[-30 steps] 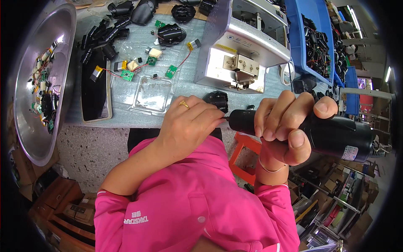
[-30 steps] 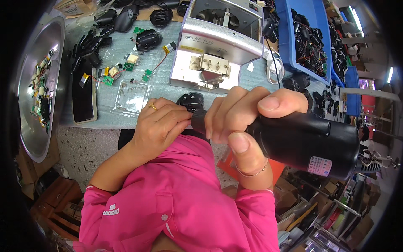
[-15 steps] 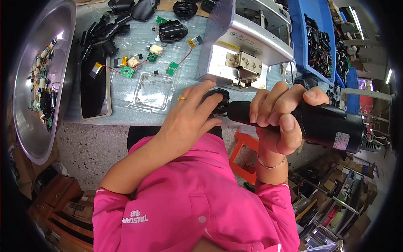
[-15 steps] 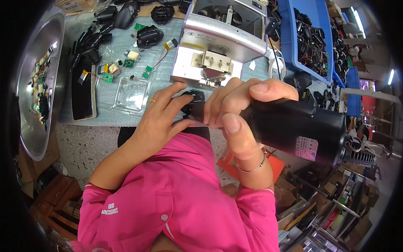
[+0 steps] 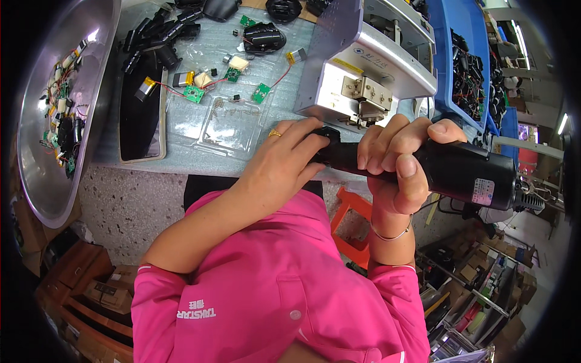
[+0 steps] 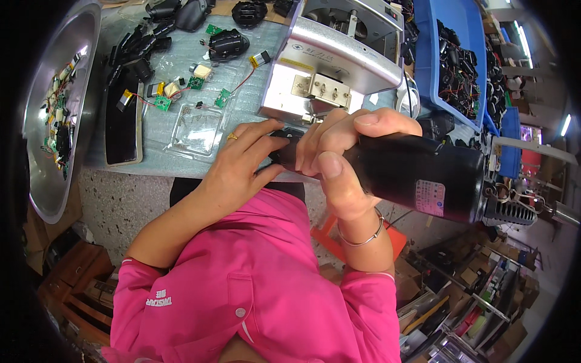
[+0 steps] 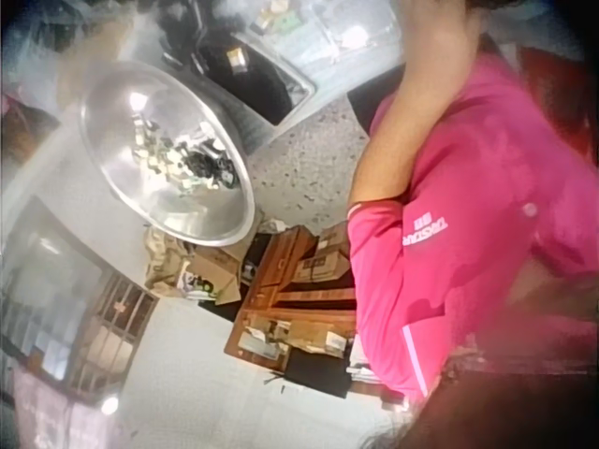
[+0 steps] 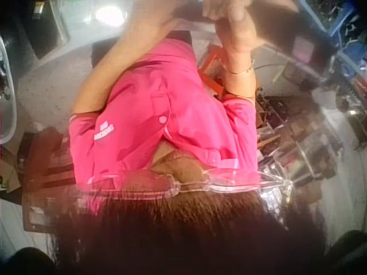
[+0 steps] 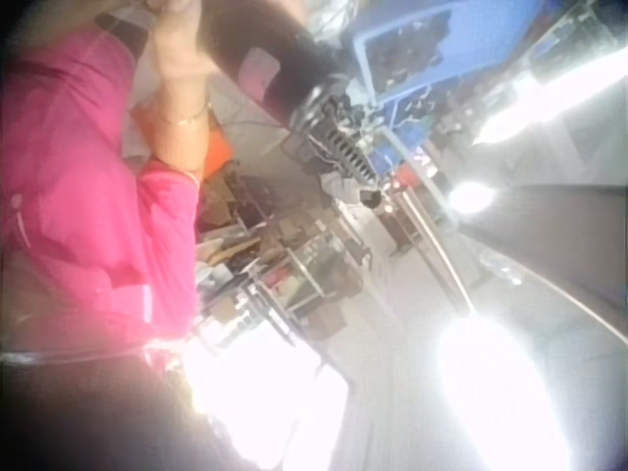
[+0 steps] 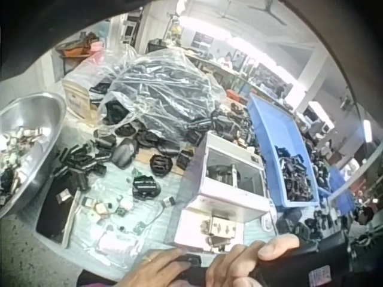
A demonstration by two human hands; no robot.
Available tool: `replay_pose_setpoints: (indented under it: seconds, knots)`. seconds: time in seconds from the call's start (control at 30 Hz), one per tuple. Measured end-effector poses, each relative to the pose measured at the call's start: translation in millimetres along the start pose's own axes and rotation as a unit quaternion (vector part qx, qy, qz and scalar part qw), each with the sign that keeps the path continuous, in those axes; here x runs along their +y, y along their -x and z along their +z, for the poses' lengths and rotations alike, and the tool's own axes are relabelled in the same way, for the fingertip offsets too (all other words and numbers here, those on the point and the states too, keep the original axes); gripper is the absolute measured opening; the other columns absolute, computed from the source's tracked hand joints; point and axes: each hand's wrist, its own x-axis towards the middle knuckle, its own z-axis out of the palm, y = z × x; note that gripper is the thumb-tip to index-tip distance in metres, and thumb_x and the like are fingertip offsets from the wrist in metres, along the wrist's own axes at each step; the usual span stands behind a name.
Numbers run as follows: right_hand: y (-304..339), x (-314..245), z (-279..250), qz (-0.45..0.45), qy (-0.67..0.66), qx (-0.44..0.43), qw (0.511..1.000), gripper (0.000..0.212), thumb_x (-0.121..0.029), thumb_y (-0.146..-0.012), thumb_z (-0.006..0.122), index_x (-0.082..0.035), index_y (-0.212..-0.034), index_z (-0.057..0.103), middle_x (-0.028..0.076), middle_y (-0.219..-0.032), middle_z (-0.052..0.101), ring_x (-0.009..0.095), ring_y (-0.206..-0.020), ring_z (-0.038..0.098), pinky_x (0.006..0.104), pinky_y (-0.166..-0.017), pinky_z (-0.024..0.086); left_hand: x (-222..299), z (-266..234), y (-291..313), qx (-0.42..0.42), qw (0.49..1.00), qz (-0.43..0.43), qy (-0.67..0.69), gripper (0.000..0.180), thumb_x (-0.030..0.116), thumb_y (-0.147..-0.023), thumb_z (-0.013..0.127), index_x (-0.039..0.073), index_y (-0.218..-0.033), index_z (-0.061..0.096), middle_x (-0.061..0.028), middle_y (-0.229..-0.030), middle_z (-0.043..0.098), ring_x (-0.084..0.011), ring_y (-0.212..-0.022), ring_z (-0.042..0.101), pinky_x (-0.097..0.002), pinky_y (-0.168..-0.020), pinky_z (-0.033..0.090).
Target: Assembling electronic modules by placing circuit boards into housings and securing them with a power screwdriver.
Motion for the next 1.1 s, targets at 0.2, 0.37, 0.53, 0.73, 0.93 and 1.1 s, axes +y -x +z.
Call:
replay_pose_setpoints:
  seconds: [0.2,0.37,0.53,0.73,0.93,1.1]
  knots:
    - [0.7,1.0,5.5,0.012,-0.017,0.045,0.999,0.048,-0.001,-0.089,0.065,-0.011,-0.127,0.037,0.005,-0.070,0.051,0.016,-0.059,0.050,0.0328,-0.053,0.051,-1.1,-0.1,0.0,0.000,1.000,0.004,0.000,0.040,0.007,-0.075,0.077,0.000,-0.112,0.062,-0.0184,-0.129,0.055,-0.0386,-0.115,0.053,-0.0451,-0.098,0.046]
    - [-1.0,2.6,6.5,0.010,-0.020,0.043,0.999,0.047,-0.001,-0.089,0.065,-0.011,-0.126,0.037,0.005,-0.070,0.051,0.016,-0.059,0.051,0.0328,-0.053,0.051,-2.0,0.7,-0.6,0.004,1.000,0.009,0.000,0.040,0.007,-0.075,0.076,0.000,-0.111,0.061,-0.0182,-0.126,0.055,-0.0382,-0.114,0.054,-0.0450,-0.096,0.047]
    - [-1.6,4.6,5.3,0.003,-0.008,0.025,1.000,0.046,-0.001,-0.089,0.065,-0.011,-0.124,0.037,0.005,-0.070,0.051,0.016,-0.059,0.051,0.0332,-0.053,0.051,-2.3,1.2,-1.6,0.010,1.000,0.017,-0.006,0.038,0.007,-0.075,0.076,0.000,-0.110,0.060,-0.0175,-0.123,0.055,-0.0372,-0.112,0.054,-0.0443,-0.095,0.047]
    - [-0.8,5.2,5.0,0.014,-0.001,-0.013,1.000,0.035,-0.004,-0.090,0.063,-0.012,-0.115,0.040,0.004,-0.073,0.049,0.016,-0.059,0.050,0.0331,-0.052,0.049,-2.2,0.2,0.7,-0.002,1.000,-0.003,0.004,0.039,0.004,-0.075,0.074,0.000,-0.112,0.063,-0.0177,-0.128,0.055,-0.0376,-0.114,0.053,-0.0445,-0.096,0.047]
    - [6.7,3.6,18.1,0.022,0.036,0.005,0.999,0.033,-0.007,-0.091,0.066,-0.015,-0.109,0.040,0.002,-0.072,0.048,0.015,-0.057,0.049,0.0324,-0.050,0.047,-3.0,1.7,2.1,0.000,1.000,-0.010,0.009,0.041,0.002,-0.073,0.073,0.001,-0.113,0.063,-0.0175,-0.127,0.056,-0.0373,-0.112,0.054,-0.0436,-0.096,0.047]
    - [9.2,11.5,18.1,-0.016,0.003,0.022,1.000,0.031,0.006,-0.086,0.064,-0.007,-0.098,0.038,0.008,-0.067,0.053,0.019,-0.056,0.054,0.0332,-0.052,0.053,-2.8,-0.2,2.6,0.000,1.000,-0.008,0.010,0.043,0.000,-0.072,0.073,0.002,-0.113,0.063,-0.0161,-0.128,0.057,-0.0370,-0.112,0.054,-0.0433,-0.096,0.046]
